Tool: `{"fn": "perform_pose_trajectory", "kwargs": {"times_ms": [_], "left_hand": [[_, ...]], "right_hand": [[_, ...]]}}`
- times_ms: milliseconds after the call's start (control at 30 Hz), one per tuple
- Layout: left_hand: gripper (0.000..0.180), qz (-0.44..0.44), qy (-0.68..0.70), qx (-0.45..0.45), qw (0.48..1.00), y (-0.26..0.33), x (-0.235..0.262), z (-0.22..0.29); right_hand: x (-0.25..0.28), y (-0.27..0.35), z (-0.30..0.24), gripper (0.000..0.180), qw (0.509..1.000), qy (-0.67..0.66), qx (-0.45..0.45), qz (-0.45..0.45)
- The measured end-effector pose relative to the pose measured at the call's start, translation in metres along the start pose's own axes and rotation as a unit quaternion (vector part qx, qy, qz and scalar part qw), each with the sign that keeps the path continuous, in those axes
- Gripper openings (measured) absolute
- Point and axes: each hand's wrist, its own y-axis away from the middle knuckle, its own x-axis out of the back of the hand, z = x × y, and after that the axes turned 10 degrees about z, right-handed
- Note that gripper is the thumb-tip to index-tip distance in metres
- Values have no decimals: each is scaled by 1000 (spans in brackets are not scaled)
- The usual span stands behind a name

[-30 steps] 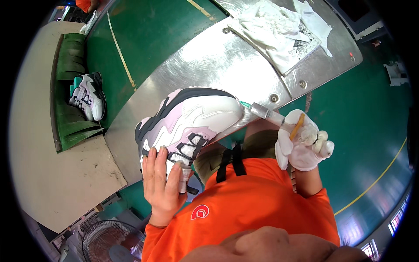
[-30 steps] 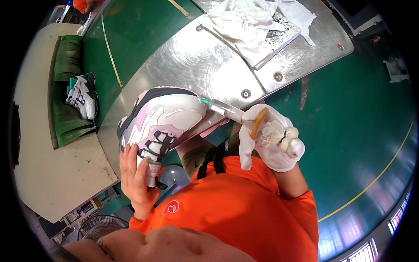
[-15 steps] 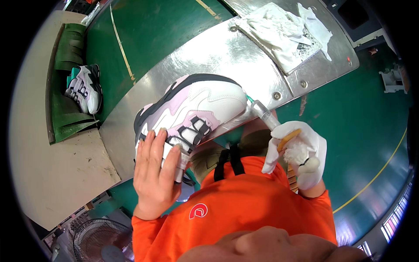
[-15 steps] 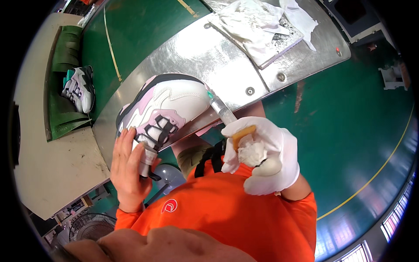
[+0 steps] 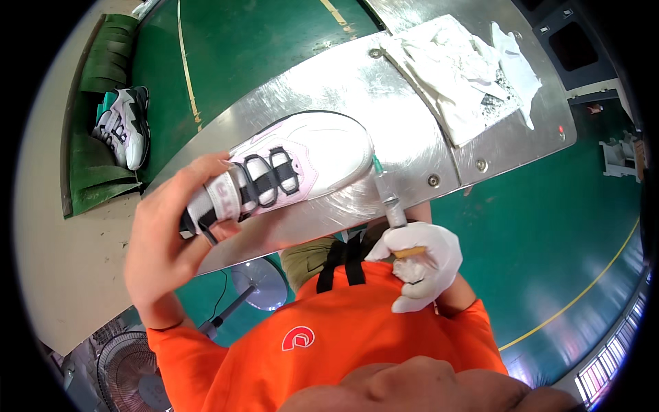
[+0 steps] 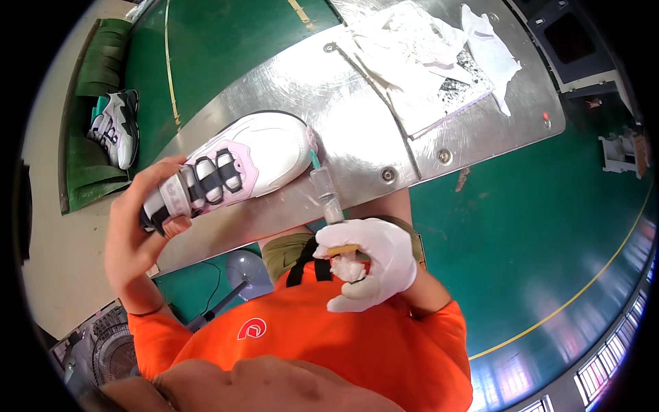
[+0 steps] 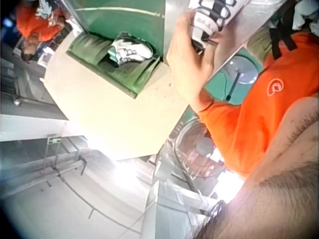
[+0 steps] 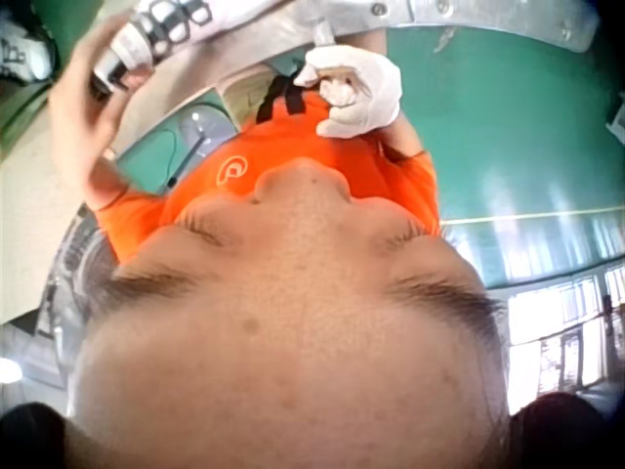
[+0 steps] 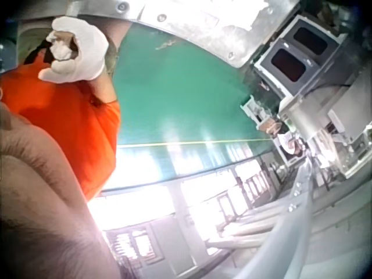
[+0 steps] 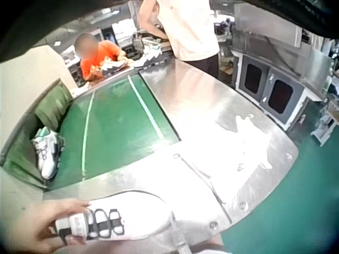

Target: The person injects a liquid substance into the side seams of white and teal sneakers using a syringe. They handle the shoes one at a time, rotating them to access different areas, and wipe the injection sites with a cloth. The process is repeated for multiple shoes on a metal workbench.

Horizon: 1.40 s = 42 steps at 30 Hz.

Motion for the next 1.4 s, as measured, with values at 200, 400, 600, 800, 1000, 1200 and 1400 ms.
{"fn": "perform_pose_trajectory", "kwargs": {"times_ms": [200,400,600,800,1000,1200,1400], "left_hand": [[67,-162,16,92,982,-35,19,-6],[83,-348,99,53,931,-96,43,-16],[48,-424,43,-30,904,-167,-49,-4],[43,-441,40,-11,897,-154,-68,0],[49,-210,187,-60,958,-107,22,8],[63,12,335,-100,937,-37,68,-50],[56,175,390,-68,901,1,81,-111]], "right_hand": [[11,3,19,66,995,67,-8,-74],[10,5,22,65,994,70,-10,-86],[9,5,20,67,997,52,-9,-54],[10,9,0,77,982,-113,-144,-40],[-12,-63,-47,84,963,-208,-40,-169],[-82,-130,-62,79,951,-159,-8,-266],[-128,-153,-38,78,944,-149,-84,-282]]}}
